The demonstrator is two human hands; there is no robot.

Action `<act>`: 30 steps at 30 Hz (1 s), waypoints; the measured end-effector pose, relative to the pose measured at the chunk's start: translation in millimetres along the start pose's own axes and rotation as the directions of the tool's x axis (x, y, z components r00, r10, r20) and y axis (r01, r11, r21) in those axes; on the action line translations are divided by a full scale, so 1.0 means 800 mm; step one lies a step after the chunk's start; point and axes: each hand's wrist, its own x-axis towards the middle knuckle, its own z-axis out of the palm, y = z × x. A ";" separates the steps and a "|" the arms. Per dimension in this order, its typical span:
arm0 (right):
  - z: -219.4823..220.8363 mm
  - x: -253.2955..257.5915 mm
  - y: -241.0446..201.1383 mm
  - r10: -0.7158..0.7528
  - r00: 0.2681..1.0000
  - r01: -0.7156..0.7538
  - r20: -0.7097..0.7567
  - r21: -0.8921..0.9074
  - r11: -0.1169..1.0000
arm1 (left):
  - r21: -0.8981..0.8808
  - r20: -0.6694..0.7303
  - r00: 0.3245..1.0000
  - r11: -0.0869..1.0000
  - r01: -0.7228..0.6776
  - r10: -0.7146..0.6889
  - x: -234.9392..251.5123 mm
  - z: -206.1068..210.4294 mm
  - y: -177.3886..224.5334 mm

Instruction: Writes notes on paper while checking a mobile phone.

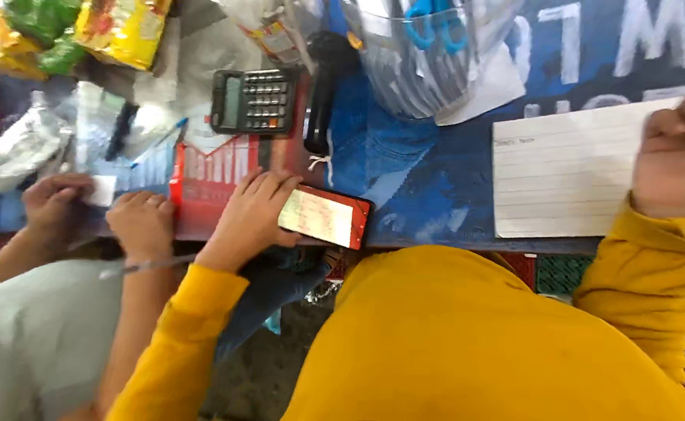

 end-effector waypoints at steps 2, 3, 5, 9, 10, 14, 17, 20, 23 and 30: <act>0.025 -0.010 -0.011 0.028 0.998 -0.014 0.049 -0.273 0.962 | -0.058 -0.064 0.995 0.995 0.076 -0.079 0.011 0.008 0.031; 0.027 -0.013 -0.013 0.032 0.994 0.016 0.108 -0.419 0.908 | -0.088 -0.095 0.990 0.991 0.098 -0.106 0.018 0.012 0.044; 0.018 -0.014 -0.012 0.049 0.968 0.139 0.246 -0.688 0.712 | -0.151 -0.132 0.979 0.980 0.133 -0.153 0.032 0.020 0.071; 0.013 -0.004 -0.008 0.129 0.877 0.439 0.463 -0.881 0.179 | -0.209 -0.196 0.965 0.969 0.135 -0.177 0.060 0.027 0.106; 0.015 -0.002 -0.005 0.147 0.860 0.473 0.489 -0.871 0.130 | -0.231 -0.205 0.961 0.964 0.134 -0.183 0.067 0.027 0.111; 0.018 0.002 0.005 0.199 0.831 0.508 0.520 -0.854 0.113 | -0.266 -0.229 0.956 0.957 0.119 -0.183 0.086 0.031 0.118; 0.016 0.000 0.011 0.198 0.807 0.540 0.557 -0.831 0.137 | -0.269 -0.235 0.960 0.959 0.087 -0.153 0.092 0.037 0.114; 0.017 -0.003 0.010 0.187 0.779 0.575 0.598 -0.801 0.166 | -0.298 -0.205 0.971 0.953 0.059 -0.124 0.093 0.039 0.107; 0.018 -0.008 0.012 0.182 0.737 0.617 0.651 -0.757 0.215 | -0.346 -0.188 0.977 0.938 0.034 -0.105 0.091 0.027 0.116; 0.026 -0.010 0.002 -0.074 0.865 0.444 0.495 -0.691 0.570 | -0.460 -0.395 0.678 0.506 -0.730 0.620 0.160 0.013 0.215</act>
